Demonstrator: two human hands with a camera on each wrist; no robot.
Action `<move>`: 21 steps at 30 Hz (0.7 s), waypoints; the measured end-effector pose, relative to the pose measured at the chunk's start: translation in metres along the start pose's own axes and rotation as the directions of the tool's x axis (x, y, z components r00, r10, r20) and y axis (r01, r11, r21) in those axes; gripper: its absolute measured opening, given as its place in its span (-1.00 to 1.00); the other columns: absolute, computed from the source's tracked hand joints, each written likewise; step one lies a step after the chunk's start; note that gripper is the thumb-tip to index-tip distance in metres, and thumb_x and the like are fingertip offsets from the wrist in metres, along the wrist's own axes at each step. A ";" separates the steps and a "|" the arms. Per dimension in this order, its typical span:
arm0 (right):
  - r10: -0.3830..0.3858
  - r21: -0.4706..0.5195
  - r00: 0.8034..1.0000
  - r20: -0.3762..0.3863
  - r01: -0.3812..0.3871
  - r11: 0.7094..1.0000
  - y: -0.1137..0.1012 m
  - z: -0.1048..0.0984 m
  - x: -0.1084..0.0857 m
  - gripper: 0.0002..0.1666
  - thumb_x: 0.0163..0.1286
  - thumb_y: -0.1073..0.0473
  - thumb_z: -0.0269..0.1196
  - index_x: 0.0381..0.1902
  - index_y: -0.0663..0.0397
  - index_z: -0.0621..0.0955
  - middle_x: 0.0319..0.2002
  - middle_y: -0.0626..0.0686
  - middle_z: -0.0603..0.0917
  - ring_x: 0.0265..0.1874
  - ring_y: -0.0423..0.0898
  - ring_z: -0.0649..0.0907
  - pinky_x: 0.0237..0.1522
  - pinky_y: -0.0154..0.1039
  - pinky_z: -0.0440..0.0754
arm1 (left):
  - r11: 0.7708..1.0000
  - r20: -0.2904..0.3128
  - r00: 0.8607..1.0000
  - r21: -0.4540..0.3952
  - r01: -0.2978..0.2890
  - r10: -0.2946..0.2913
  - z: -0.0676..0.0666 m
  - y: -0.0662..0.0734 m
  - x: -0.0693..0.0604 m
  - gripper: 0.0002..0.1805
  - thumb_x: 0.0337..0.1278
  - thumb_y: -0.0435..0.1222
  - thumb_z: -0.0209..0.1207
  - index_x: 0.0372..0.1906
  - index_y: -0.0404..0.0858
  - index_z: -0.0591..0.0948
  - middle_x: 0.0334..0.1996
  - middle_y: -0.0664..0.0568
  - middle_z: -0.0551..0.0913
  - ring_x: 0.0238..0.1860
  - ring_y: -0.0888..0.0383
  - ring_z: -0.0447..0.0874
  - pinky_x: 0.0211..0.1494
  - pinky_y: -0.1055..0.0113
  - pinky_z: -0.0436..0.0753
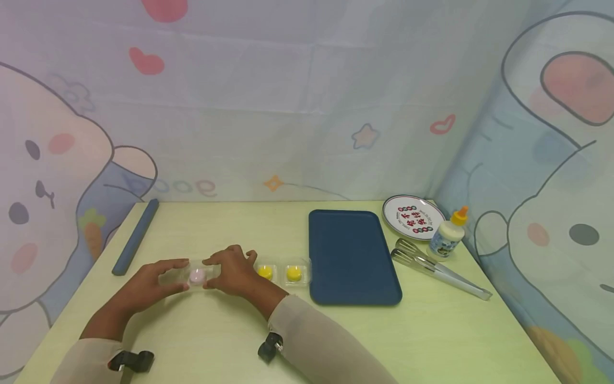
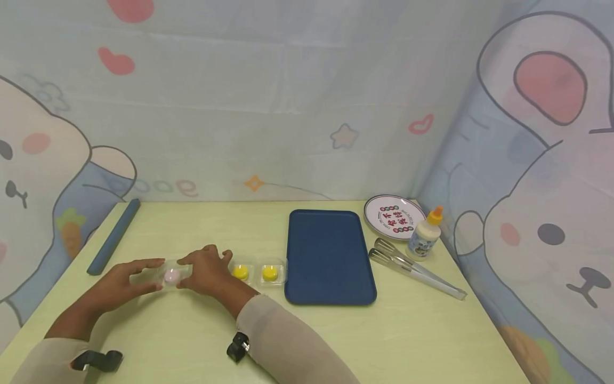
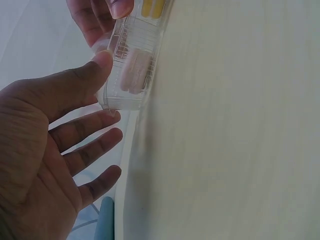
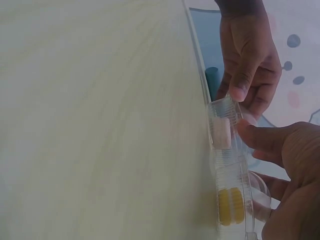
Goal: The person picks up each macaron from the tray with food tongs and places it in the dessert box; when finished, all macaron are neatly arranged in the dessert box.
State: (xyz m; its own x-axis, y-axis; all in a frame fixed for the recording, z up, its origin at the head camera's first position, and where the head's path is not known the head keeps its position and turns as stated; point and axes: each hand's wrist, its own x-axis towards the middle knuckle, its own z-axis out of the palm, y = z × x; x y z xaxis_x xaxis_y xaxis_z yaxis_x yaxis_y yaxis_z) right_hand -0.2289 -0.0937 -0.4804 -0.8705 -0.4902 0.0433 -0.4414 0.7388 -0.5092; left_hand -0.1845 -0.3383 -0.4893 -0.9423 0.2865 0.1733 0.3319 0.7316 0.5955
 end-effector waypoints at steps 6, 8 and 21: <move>0.020 0.014 1.000 0.016 -0.020 1.000 -0.003 -0.003 0.000 -0.36 0.24 -0.15 0.66 0.29 -0.49 0.76 0.29 -0.39 0.74 0.54 -0.16 0.41 0.55 0.26 0.16 | 1.000 0.000 1.000 -0.009 -0.016 0.016 0.001 -0.002 0.000 -0.36 0.23 -0.22 0.55 0.35 -0.37 0.66 0.39 -0.38 0.66 0.42 -0.54 0.53 0.33 -0.54 0.55; 0.028 0.010 0.999 0.021 -0.028 1.000 -0.003 -0.004 -0.001 -0.36 0.23 -0.14 0.67 0.28 -0.49 0.77 0.29 -0.39 0.74 0.56 -0.15 0.40 0.56 0.26 0.16 | 1.000 -0.013 1.000 0.000 -0.027 0.027 0.001 -0.002 -0.001 -0.37 0.19 -0.21 0.57 0.33 -0.34 0.68 0.38 -0.35 0.67 0.43 -0.39 0.60 0.33 -0.48 0.59; 0.038 0.000 0.999 0.010 -0.038 0.999 -0.003 -0.002 0.003 -0.37 0.28 -0.12 0.64 0.32 -0.49 0.75 0.29 -0.36 0.76 0.60 -0.11 0.38 0.56 0.27 0.17 | 1.000 -0.013 1.000 0.012 -0.016 0.016 0.003 -0.006 0.002 -0.31 0.21 -0.18 0.56 0.41 -0.29 0.64 0.43 -0.29 0.65 0.42 -0.37 0.55 0.36 -0.39 0.61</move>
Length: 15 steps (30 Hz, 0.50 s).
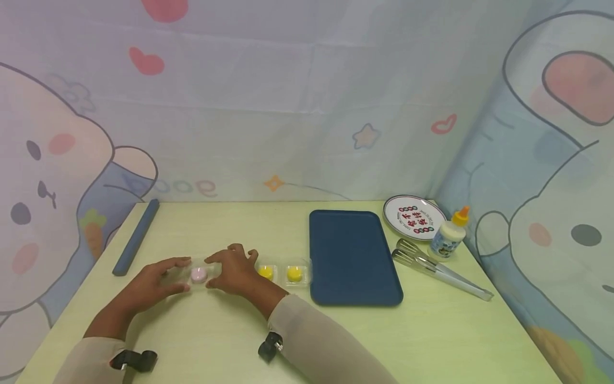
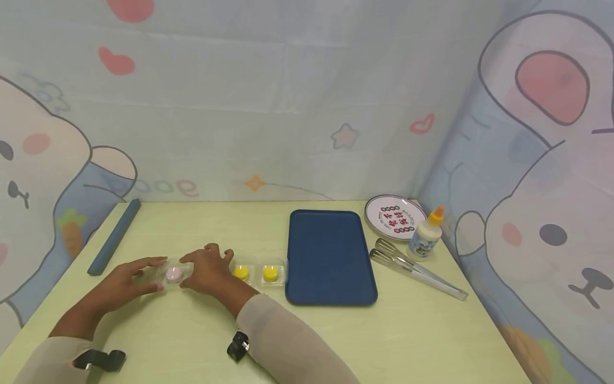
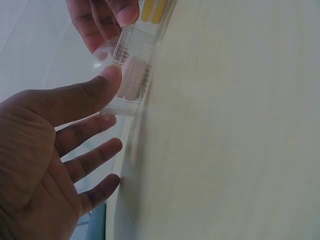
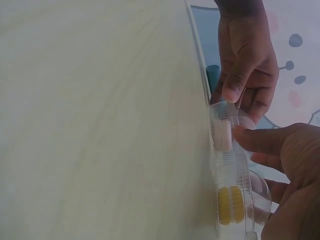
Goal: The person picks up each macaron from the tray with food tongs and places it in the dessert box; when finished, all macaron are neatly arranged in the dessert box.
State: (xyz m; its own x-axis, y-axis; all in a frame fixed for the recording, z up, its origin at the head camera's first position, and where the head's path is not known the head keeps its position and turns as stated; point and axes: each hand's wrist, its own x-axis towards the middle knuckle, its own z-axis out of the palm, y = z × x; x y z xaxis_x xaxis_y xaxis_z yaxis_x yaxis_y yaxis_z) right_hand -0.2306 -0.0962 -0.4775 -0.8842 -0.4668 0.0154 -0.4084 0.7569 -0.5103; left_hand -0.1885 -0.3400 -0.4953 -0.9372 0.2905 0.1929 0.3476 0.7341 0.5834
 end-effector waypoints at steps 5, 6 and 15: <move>-0.004 -0.007 1.000 -0.007 0.004 1.000 0.002 0.000 0.002 -0.35 0.29 -0.12 0.63 0.33 -0.48 0.73 0.30 -0.37 0.74 0.62 -0.11 0.35 0.54 0.22 0.21 | 1.000 0.019 1.000 -0.022 0.011 -0.011 -0.001 0.003 0.003 -0.30 0.24 -0.20 0.54 0.44 -0.31 0.60 0.46 -0.34 0.61 0.45 -0.49 0.49 0.37 -0.46 0.58; -0.006 -0.007 1.000 -0.007 0.006 1.000 0.003 0.000 0.002 -0.35 0.29 -0.12 0.63 0.34 -0.47 0.73 0.31 -0.38 0.73 0.63 -0.11 0.34 0.53 0.21 0.21 | 1.000 0.023 1.000 -0.026 0.016 -0.015 -0.001 0.004 0.003 -0.30 0.25 -0.20 0.54 0.44 -0.32 0.59 0.46 -0.37 0.60 0.45 -0.51 0.50 0.36 -0.48 0.57; -0.048 0.029 0.998 -0.031 0.049 0.998 0.011 -0.010 -0.005 -0.28 0.30 -0.13 0.62 0.40 -0.34 0.68 0.42 -0.32 0.66 0.67 -0.04 0.28 0.52 0.20 0.22 | 0.999 0.037 0.999 -0.024 0.030 -0.029 -0.001 0.004 0.004 -0.14 0.24 -0.16 0.56 0.55 -0.33 0.47 0.46 -0.45 0.55 0.40 -0.55 0.54 0.31 -0.47 0.59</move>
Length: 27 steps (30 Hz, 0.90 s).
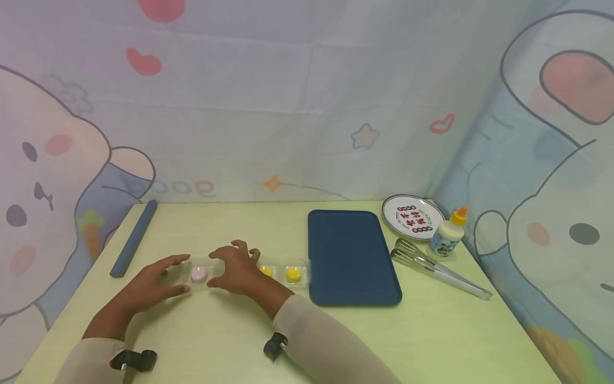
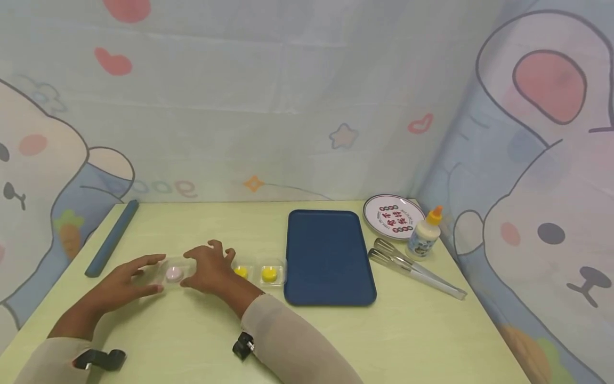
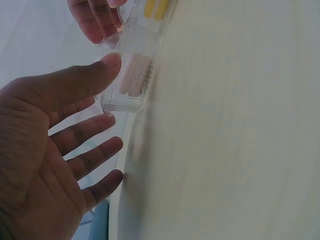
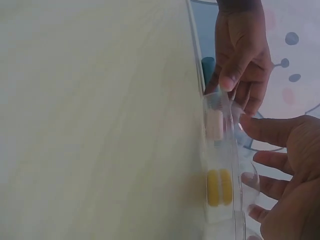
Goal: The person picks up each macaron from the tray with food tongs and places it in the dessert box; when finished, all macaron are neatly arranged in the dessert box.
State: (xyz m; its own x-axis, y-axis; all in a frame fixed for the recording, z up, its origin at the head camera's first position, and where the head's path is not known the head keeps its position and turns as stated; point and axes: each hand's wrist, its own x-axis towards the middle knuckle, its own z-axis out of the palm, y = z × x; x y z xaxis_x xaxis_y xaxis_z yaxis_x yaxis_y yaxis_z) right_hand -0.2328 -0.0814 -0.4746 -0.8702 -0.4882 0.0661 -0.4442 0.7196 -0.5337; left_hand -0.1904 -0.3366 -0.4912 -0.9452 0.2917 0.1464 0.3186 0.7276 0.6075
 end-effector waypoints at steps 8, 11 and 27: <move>-0.015 -0.055 0.999 -0.043 0.013 0.998 0.011 -0.012 -0.005 -0.32 0.37 -0.18 0.56 0.42 -0.37 0.66 0.52 -0.23 0.58 0.70 -0.02 0.24 0.56 0.29 0.20 | 1.000 -0.009 1.000 -0.005 -0.015 0.015 -0.001 0.007 0.003 -0.06 0.23 -0.09 0.56 0.60 -0.32 0.39 0.58 -0.41 0.39 0.54 -0.54 0.34 0.39 -0.57 0.43; -0.023 -0.071 0.998 -0.058 0.019 0.997 0.014 -0.021 -0.011 -0.33 0.40 -0.18 0.54 0.43 -0.34 0.66 0.54 -0.18 0.57 0.71 0.00 0.23 0.57 0.36 0.18 | 1.000 -0.001 1.000 0.030 0.004 -0.004 -0.001 0.015 0.006 -0.04 0.30 -0.01 0.51 0.64 -0.29 0.34 0.63 -0.43 0.26 0.58 -0.60 0.25 0.38 -0.66 0.36; 0.007 -0.146 0.983 -0.182 -0.035 0.989 0.077 -0.067 -0.060 -0.26 0.45 -0.27 0.44 0.48 -0.18 0.62 0.60 0.02 0.49 0.74 0.18 0.15 0.51 0.57 0.10 | 0.932 -0.120 0.991 0.350 0.092 -0.052 0.019 0.053 0.002 0.08 0.30 0.30 0.36 0.70 -0.21 0.29 0.67 -0.44 0.17 0.51 -0.63 0.32 0.19 -0.71 0.45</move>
State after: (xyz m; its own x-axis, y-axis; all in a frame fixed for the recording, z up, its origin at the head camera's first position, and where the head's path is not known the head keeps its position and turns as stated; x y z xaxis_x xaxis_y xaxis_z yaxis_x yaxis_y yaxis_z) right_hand -0.2287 0.0362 -0.4635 -0.8978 -0.3845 0.2148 -0.4402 0.8003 -0.4072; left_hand -0.1745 -0.2854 -0.4738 -0.9622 0.1765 0.2073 0.2352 0.9222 0.3068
